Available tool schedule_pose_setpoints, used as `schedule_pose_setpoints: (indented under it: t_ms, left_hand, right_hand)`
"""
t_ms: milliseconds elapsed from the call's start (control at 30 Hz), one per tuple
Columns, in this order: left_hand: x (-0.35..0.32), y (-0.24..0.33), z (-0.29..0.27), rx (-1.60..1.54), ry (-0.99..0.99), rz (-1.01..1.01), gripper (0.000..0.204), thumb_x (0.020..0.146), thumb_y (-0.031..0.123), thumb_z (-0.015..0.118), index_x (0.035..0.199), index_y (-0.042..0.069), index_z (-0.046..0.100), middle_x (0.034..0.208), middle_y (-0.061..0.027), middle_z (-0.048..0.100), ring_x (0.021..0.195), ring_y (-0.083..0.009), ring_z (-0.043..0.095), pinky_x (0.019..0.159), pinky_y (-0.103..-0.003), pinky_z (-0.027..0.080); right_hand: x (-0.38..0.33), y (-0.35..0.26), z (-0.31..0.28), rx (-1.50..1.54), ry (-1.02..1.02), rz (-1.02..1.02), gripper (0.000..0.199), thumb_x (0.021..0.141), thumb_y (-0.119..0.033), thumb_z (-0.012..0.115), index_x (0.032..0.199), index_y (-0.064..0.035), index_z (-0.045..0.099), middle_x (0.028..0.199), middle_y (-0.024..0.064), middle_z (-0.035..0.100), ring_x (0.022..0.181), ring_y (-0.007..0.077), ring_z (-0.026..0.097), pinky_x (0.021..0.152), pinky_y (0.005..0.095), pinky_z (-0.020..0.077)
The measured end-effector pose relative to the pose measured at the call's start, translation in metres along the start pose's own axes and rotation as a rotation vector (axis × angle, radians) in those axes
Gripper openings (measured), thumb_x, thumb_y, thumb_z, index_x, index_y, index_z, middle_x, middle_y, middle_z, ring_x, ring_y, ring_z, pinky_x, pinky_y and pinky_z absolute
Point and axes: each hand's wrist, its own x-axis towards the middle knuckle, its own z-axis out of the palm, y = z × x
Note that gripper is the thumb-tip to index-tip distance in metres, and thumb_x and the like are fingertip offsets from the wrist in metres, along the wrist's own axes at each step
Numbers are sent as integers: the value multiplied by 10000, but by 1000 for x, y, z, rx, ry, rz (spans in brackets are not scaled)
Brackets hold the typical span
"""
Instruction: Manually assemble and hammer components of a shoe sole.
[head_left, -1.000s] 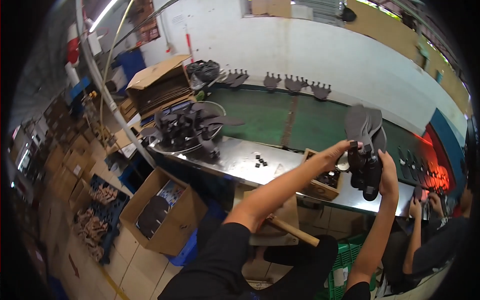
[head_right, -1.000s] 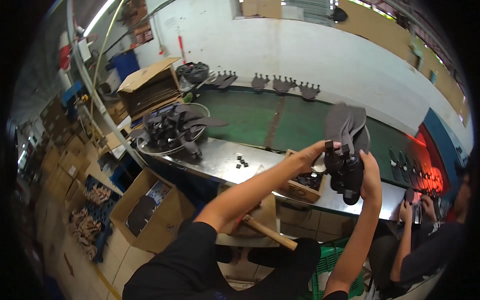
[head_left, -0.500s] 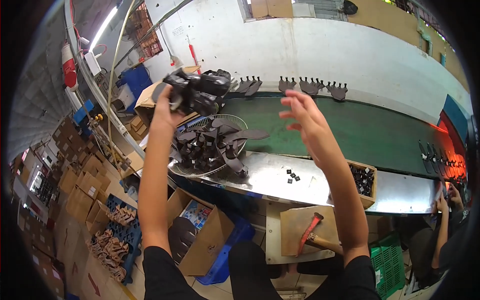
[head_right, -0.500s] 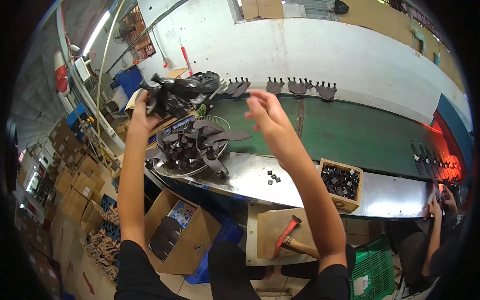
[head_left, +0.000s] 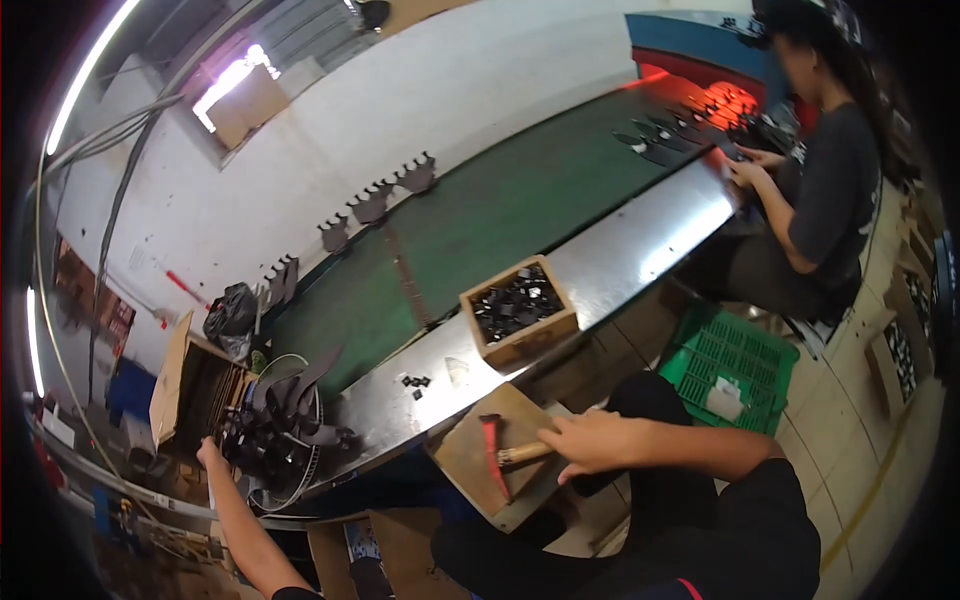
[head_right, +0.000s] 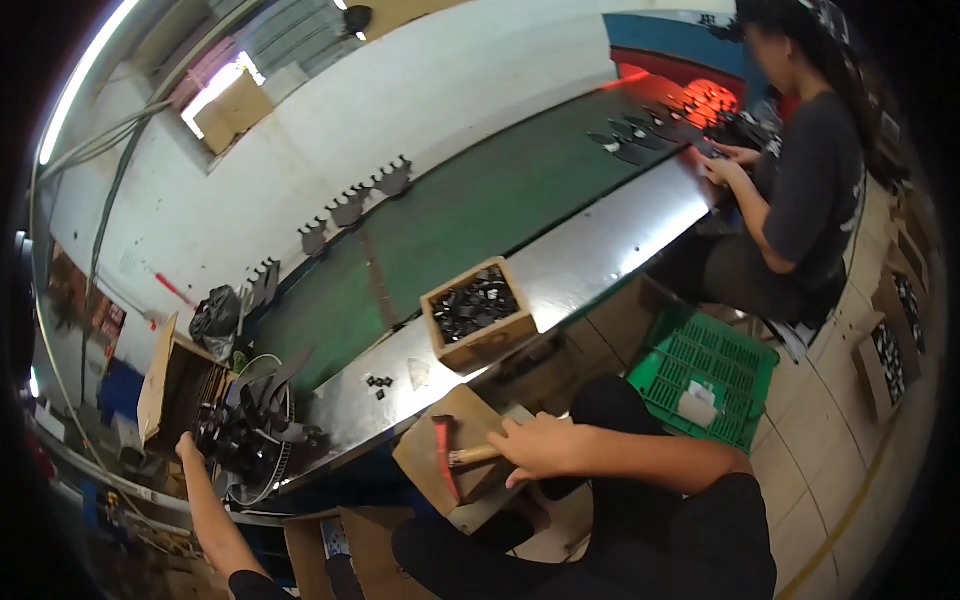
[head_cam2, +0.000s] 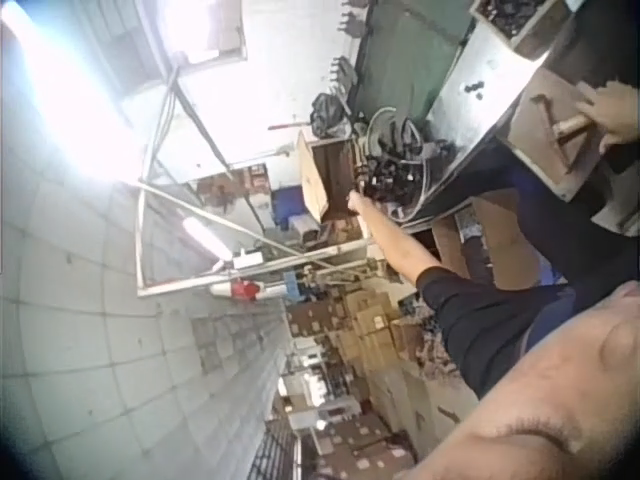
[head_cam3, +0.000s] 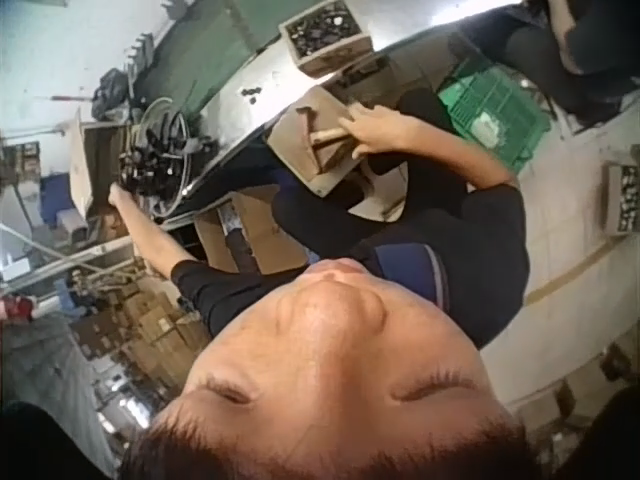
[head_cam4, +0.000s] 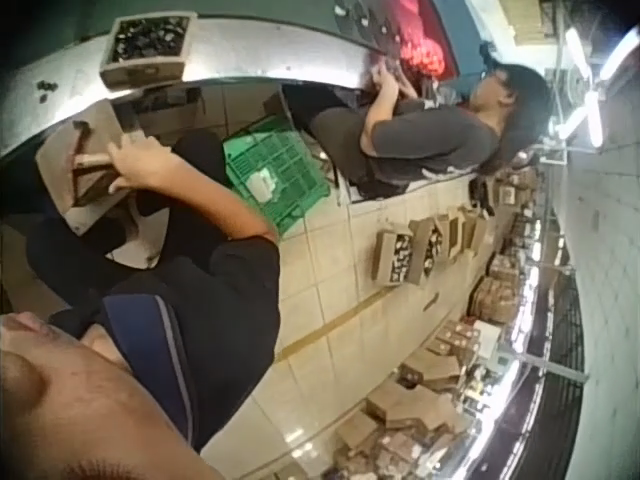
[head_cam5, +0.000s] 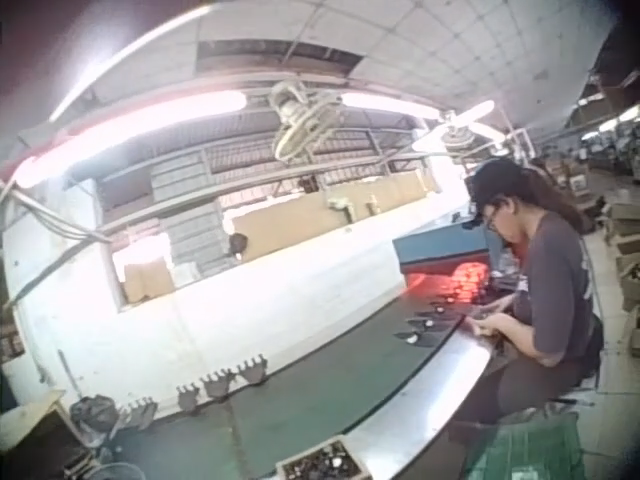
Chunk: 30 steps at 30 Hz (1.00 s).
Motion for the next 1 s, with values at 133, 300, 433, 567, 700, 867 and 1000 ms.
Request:
schedule_pose_setpoints:
  t_ms: [133,300,433,567,700,867,1000]
  left_hand:
    - [-131,-2,115,559,213,1011,415,805,106,611,1205,15,672,1167,-193,689,1071,-365,658,941,-448,504]
    - [-428,11,257,426,-930,1263,255,867,36,622,1110,38,700,1037,-155,720,955,-274,701,847,-354,544]
    - [-561,-25,323,429,-1288,1391,222,912,90,605,1116,69,689,1091,-128,681,963,-338,670,803,-400,541]
    - [-620,-59,382,522,-1296,1682,126,904,82,588,1001,22,641,1003,-147,643,943,-349,657,794,-452,547]
    - [-611,-69,394,554,-1325,1691,89,818,0,594,900,11,629,952,-175,628,946,-369,654,789,-446,544]
    - [-599,-73,398,435,-1301,1480,137,844,32,641,963,26,708,988,-158,662,917,-356,661,810,-411,536]
    - [-594,-71,367,-80,-1181,1119,205,845,8,707,1042,48,749,890,-82,687,756,-207,665,701,-298,534]
  right_hand:
    - [-3,3,23,29,97,88,544,859,-302,712,1257,-33,457,858,167,661,810,359,691,625,493,522]
    - [-41,16,42,481,407,74,414,815,-224,718,1166,-72,559,689,166,646,657,368,667,568,446,521]
    - [-77,-8,43,816,726,6,376,758,-173,772,1097,-73,643,715,127,654,610,310,665,574,358,531]
    - [-124,-15,44,926,806,169,360,830,-106,734,1170,-8,669,708,78,642,531,155,625,535,278,498]
    - [-150,-4,16,842,882,334,229,892,-28,630,1090,-52,742,586,38,566,459,102,547,469,258,418]
    - [-152,15,26,1064,908,433,209,945,-35,572,1109,-55,700,603,-49,484,500,36,442,478,211,349]
    - [-129,20,10,1193,973,335,240,962,-39,562,1173,-36,676,648,2,569,439,35,429,430,195,350]
